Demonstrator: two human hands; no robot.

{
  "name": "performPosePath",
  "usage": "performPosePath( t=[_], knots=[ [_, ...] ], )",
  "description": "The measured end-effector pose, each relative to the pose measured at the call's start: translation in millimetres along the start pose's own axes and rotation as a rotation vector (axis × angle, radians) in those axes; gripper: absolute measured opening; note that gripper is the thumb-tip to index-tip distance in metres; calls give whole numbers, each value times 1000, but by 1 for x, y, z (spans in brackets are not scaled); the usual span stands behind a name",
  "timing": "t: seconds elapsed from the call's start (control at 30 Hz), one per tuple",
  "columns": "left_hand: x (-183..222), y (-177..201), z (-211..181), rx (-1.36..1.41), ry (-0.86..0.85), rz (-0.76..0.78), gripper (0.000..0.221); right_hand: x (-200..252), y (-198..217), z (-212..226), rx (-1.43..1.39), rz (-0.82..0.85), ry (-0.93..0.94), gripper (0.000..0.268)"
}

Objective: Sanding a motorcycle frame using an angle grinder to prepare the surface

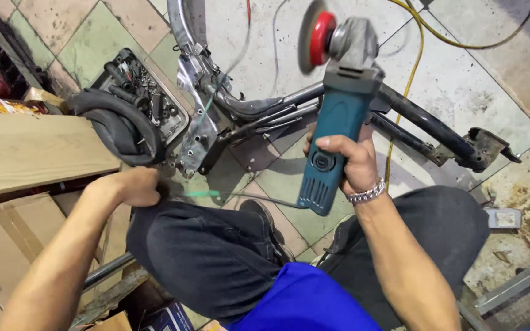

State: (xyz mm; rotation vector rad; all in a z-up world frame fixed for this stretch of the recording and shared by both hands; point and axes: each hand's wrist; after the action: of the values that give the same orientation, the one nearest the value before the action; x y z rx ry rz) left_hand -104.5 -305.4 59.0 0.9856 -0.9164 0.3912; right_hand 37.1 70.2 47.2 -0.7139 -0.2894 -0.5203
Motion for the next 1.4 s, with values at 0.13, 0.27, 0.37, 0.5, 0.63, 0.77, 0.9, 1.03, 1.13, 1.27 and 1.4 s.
performPosePath(
  t=[0.13,0.27,0.37,0.5,0.63,0.77,0.9,1.03,1.13,1.27,1.4],
  knots=[
    [-10,12,-70,180,-125,4,56,2,11,-15,215,4,-51,58],
    [31,45,-178,1199,-702,196,78,9,48,-55,429,-2,-140,60],
    [-29,-49,-258,1946,-697,289,70,22,36,-46,473,24,-164,43],
    [-27,-61,-288,2234,-573,351,100,17,79,-81,589,-44,-156,53],
    [-33,-55,-307,2071,-532,139,65,13,99,-102,706,-13,-121,52],
    [-25,-27,-300,1816,-325,-23,66,2,107,-127,761,-11,-88,48],
    [-37,-18,-297,1755,-321,-57,71,-4,110,-133,782,-32,-93,53],
    [-34,4,-292,1728,-356,-71,69,-12,112,-136,827,-69,-95,65],
    [-33,12,-288,1717,-356,-28,66,-12,96,-122,840,-120,-112,66],
    [-43,12,-288,1647,-398,2,70,-12,94,-118,859,-192,-97,62],
    [-49,-2,-293,1688,-371,-13,65,-13,96,-118,917,-162,-98,74]
  ],
)
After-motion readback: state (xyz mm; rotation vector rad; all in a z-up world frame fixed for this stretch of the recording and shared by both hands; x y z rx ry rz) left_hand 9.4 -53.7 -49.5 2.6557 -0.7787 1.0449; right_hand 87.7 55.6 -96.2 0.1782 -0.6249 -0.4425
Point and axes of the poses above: each hand's wrist, its own x-axis away from the middle knuckle, its own y-axis out of the back of the hand, z = x × y
